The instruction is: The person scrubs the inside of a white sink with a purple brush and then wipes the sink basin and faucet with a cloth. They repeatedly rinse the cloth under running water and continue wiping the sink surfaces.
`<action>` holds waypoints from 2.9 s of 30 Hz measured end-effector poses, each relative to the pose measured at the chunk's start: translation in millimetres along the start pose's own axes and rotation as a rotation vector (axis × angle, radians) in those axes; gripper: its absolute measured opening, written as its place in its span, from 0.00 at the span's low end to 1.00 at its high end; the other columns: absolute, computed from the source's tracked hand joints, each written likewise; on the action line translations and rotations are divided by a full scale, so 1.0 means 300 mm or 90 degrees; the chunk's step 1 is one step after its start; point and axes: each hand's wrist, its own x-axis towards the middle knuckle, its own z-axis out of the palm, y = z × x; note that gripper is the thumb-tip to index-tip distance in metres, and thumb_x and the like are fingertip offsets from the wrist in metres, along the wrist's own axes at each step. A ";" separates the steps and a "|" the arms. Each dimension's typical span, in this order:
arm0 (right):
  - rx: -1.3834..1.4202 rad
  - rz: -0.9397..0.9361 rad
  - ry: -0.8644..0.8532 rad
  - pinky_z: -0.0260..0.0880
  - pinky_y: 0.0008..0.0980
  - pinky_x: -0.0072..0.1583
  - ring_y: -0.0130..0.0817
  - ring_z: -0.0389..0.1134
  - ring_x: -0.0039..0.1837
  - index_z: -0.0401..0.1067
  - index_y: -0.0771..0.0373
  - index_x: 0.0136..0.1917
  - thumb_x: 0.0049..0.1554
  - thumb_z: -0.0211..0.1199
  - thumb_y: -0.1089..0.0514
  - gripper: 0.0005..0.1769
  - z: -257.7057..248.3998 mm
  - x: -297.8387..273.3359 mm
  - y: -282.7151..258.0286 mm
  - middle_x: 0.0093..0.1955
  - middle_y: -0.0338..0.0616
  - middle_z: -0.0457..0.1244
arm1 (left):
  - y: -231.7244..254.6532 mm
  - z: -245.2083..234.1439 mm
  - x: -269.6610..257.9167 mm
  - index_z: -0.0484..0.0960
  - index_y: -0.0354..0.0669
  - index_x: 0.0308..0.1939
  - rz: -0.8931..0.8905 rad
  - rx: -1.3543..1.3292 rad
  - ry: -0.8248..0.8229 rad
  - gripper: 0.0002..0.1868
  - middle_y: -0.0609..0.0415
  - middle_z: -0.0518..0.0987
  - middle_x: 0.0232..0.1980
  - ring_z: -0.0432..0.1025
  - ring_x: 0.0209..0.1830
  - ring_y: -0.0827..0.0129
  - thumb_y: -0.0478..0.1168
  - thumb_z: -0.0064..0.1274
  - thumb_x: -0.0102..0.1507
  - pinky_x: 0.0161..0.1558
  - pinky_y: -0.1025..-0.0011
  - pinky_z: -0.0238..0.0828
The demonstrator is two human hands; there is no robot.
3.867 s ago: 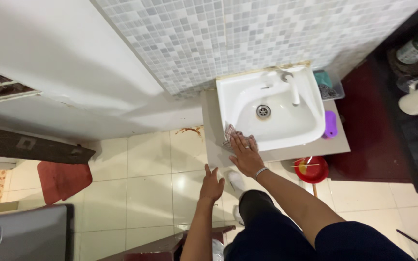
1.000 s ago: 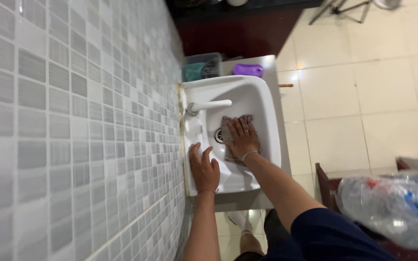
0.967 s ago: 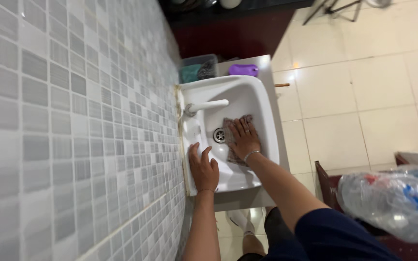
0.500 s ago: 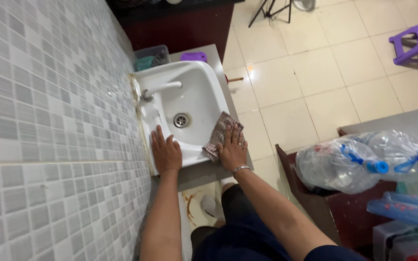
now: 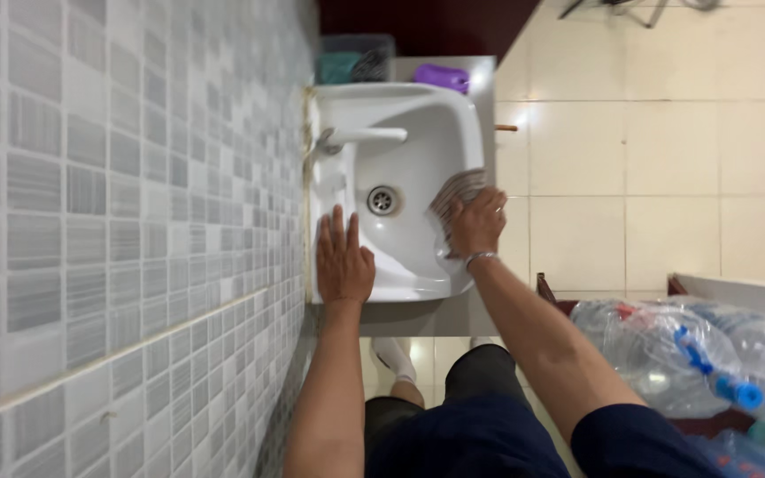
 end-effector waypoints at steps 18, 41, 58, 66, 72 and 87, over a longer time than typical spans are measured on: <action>-0.118 -0.406 -0.101 0.36 0.68 0.78 0.68 0.26 0.86 0.50 0.70 0.81 0.61 0.52 0.58 0.37 -0.080 0.185 0.004 0.87 0.66 0.28 | 0.008 0.033 -0.009 0.59 0.51 0.79 -0.056 -0.016 0.010 0.39 0.58 0.44 0.84 0.41 0.83 0.60 0.45 0.48 0.62 0.79 0.61 0.40; -0.386 -0.598 -0.392 0.23 0.57 0.78 0.56 0.26 0.85 0.35 0.60 0.83 0.64 0.38 0.30 0.47 0.154 0.058 -0.174 0.86 0.58 0.30 | 0.012 -0.005 0.013 0.53 0.58 0.79 -0.118 -0.016 -0.107 0.39 0.62 0.42 0.84 0.39 0.83 0.66 0.47 0.45 0.64 0.80 0.66 0.35; -0.572 -0.759 -0.643 0.26 0.50 0.80 0.47 0.26 0.86 0.38 0.40 0.85 0.64 0.42 0.40 0.39 -0.069 0.166 -0.177 0.87 0.46 0.27 | 0.069 0.014 -0.005 0.57 0.61 0.79 -0.173 0.033 -0.069 0.38 0.67 0.42 0.85 0.39 0.84 0.68 0.42 0.43 0.63 0.79 0.66 0.39; -0.512 -0.845 -0.460 0.35 0.49 0.86 0.40 0.51 0.84 0.63 0.48 0.77 0.66 0.42 0.44 0.28 -0.286 0.328 -0.096 0.80 0.39 0.56 | 0.341 0.095 -0.011 0.63 0.52 0.75 -0.382 0.102 -0.038 0.36 0.52 0.48 0.84 0.36 0.83 0.54 0.43 0.44 0.60 0.77 0.49 0.33; -0.214 -0.900 -0.259 0.36 0.59 0.76 0.50 0.39 0.84 0.49 0.62 0.81 0.62 0.48 0.35 0.43 -0.304 0.634 -0.065 0.84 0.53 0.43 | 0.561 0.088 -0.026 0.70 0.46 0.72 -0.532 0.070 -0.093 0.32 0.52 0.55 0.82 0.32 0.84 0.53 0.45 0.43 0.62 0.78 0.49 0.29; -0.255 -1.186 -0.257 0.30 0.65 0.79 0.45 0.29 0.88 0.37 0.70 0.84 0.63 0.50 0.44 0.47 -0.044 0.780 -0.552 0.87 0.54 0.32 | 0.948 0.301 0.129 0.83 0.47 0.54 -0.866 -0.028 0.203 0.19 0.55 0.75 0.66 0.51 0.80 0.58 0.48 0.39 0.71 0.77 0.41 0.37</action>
